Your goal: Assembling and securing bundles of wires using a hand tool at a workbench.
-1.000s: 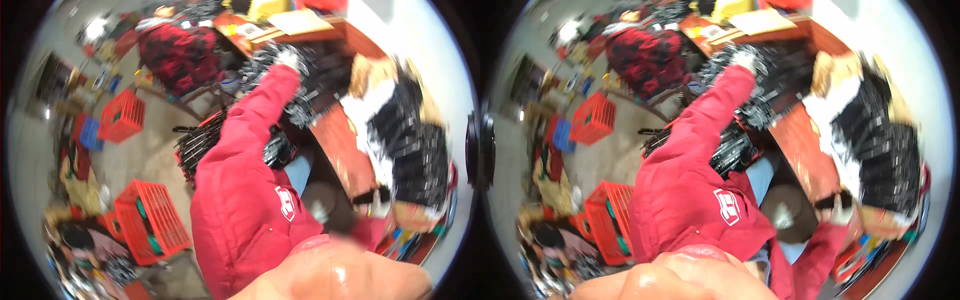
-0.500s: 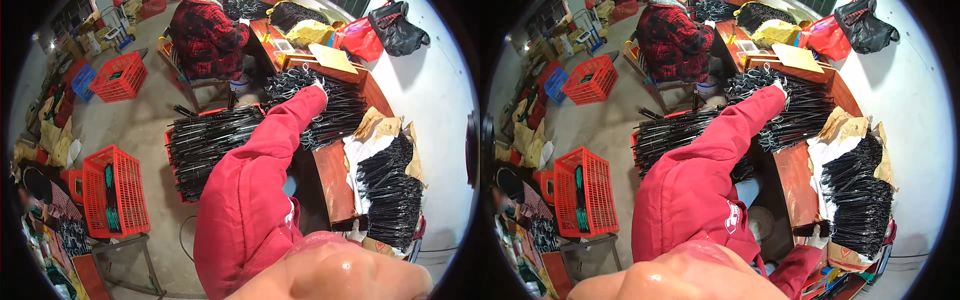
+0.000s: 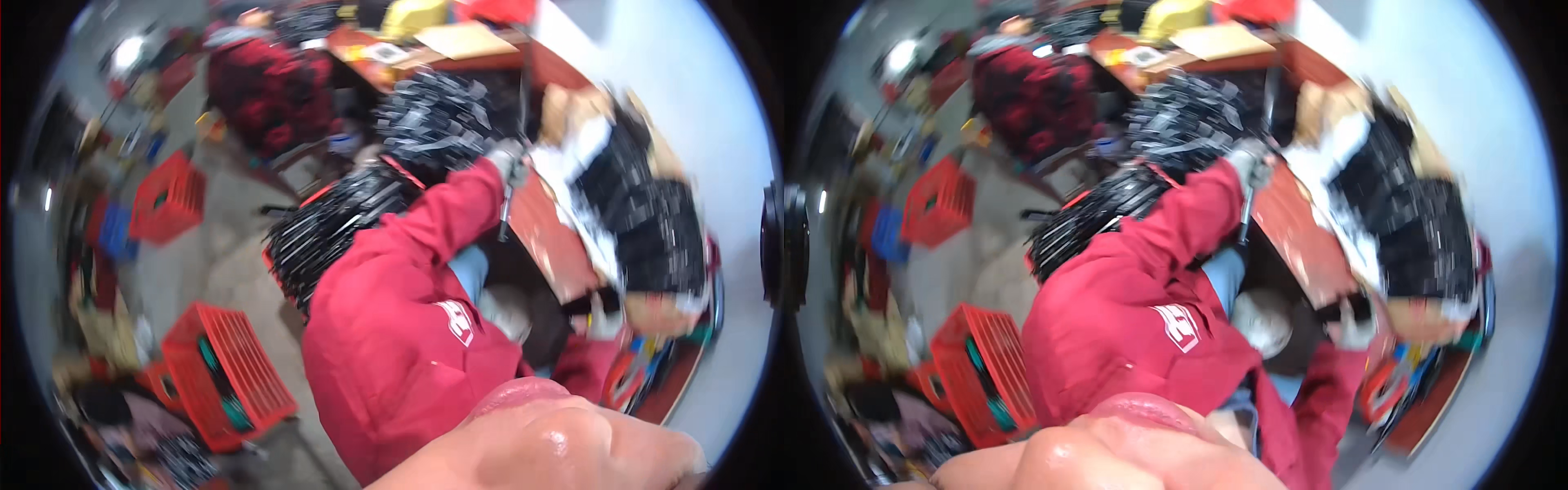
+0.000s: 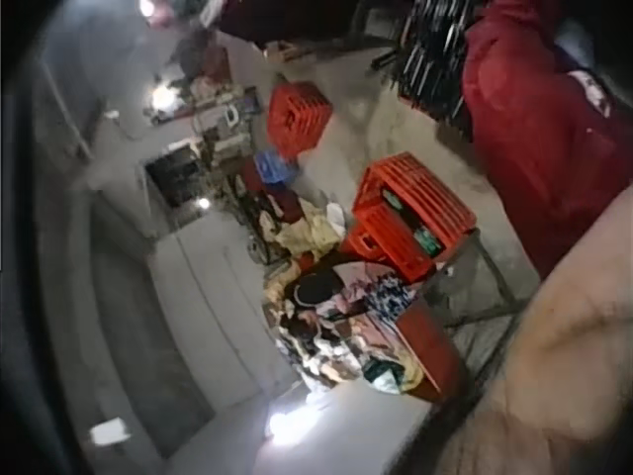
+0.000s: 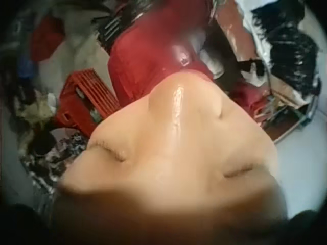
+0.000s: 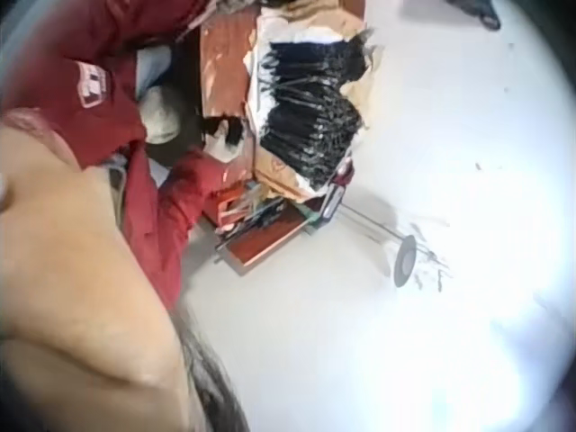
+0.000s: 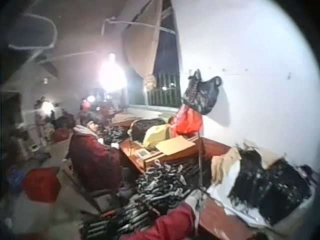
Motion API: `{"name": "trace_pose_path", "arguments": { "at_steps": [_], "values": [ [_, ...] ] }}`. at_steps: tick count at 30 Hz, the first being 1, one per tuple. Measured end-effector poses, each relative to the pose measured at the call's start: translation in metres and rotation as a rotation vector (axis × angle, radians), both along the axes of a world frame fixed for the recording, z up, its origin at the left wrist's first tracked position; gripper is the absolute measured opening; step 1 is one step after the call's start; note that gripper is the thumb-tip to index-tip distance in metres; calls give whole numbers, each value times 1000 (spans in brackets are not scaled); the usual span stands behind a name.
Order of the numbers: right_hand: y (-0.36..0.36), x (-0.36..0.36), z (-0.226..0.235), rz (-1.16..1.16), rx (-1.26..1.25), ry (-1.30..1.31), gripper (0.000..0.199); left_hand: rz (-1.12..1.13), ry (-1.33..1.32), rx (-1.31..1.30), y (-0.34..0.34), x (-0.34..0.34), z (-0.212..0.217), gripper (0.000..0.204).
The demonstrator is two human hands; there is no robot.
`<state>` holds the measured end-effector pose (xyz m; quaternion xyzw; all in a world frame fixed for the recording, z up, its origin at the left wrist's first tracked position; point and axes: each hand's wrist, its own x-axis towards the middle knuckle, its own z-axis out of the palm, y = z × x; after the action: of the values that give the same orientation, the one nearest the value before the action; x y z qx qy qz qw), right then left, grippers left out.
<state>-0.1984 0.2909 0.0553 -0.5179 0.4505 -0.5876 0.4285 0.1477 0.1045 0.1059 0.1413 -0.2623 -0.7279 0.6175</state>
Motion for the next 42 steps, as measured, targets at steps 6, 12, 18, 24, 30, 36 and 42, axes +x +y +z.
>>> {"name": "trace_pose_path", "arguments": {
  "at_steps": [6, 12, 18, 24, 30, 36, 42],
  "values": [
    [51, 121, 45, -95, 130, -65, 33, -236, -67, -363, 56, -36, 23, 36],
    [64, 154, 58, -94, -61, 122, 38, -520, 7, -402, 82, -75, 67, 38],
    [57, 145, 52, -50, 10, -189, 40, -851, 154, -427, 47, -99, 29, 39],
    [4, 106, 48, -173, 148, -194, 34, -355, -261, -463, 60, -131, -28, 43],
    [-20, 104, 15, -166, 238, -111, 31, -455, -195, -324, 58, -137, -42, 49],
    [-18, 102, 1, -194, 355, -146, 27, -572, -129, -212, 59, -133, -41, 50],
    [-16, 98, 9, -197, 325, -160, 26, -618, -201, -246, 61, -135, -42, 49]
  ]
}}
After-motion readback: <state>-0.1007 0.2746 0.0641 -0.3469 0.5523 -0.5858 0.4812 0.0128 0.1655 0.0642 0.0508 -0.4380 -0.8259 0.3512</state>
